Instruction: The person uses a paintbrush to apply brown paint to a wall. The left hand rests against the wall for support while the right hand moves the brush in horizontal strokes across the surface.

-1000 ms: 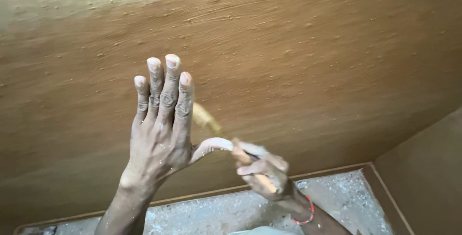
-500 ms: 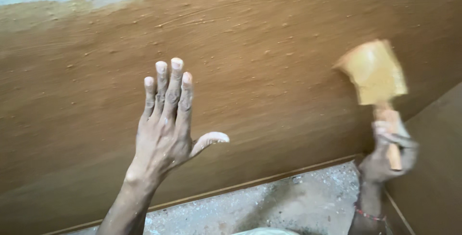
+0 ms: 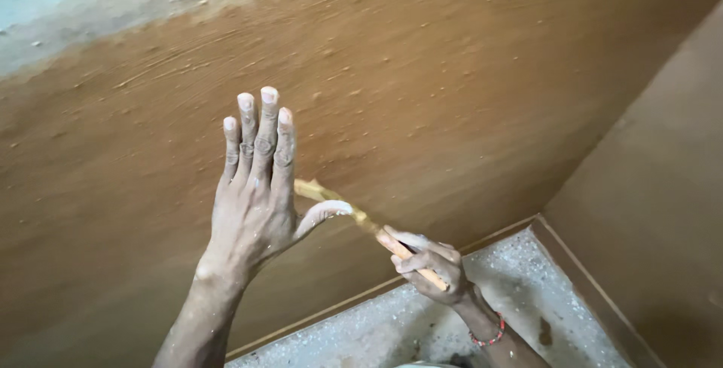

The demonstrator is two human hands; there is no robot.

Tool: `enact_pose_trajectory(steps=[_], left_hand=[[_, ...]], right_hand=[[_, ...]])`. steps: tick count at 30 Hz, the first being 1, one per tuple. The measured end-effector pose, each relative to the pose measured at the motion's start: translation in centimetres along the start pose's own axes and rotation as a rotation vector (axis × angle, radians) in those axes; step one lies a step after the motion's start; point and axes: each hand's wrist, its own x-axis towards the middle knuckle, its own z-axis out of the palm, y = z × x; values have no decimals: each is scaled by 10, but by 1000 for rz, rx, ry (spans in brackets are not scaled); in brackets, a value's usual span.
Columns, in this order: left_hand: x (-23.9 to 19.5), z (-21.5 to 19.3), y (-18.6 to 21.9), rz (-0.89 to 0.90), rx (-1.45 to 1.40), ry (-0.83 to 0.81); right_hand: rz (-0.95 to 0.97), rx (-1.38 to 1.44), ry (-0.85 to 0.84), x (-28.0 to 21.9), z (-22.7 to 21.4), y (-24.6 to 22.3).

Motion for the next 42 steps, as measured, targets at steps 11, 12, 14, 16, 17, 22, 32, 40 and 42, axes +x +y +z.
enact_pose_trajectory(steps=[11, 12, 14, 16, 17, 22, 32, 40, 42], left_hand=[[31, 19, 38, -9, 6, 14], [33, 21, 41, -16, 6, 12], [38, 25, 46, -10, 9, 25], [44, 30, 54, -11, 6, 31], [47, 31, 57, -12, 6, 33], [59, 34, 79, -21, 20, 30], [75, 32, 93, -3, 43, -2], [89, 50, 89, 30, 34, 36], [96, 57, 90, 41, 26, 40]], right_hand=[[393, -674, 676, -45, -215, 84], [309, -530, 737, -42, -230, 91], [210, -430, 780, -30, -256, 105], [176, -522, 762, -16, -270, 110], [180, -541, 722, -10, -269, 108], [298, -452, 490, 9, -197, 79], [141, 190, 216, 28, -144, 48], [159, -469, 738, 20, -306, 98], [139, -477, 770, 32, -320, 104]])
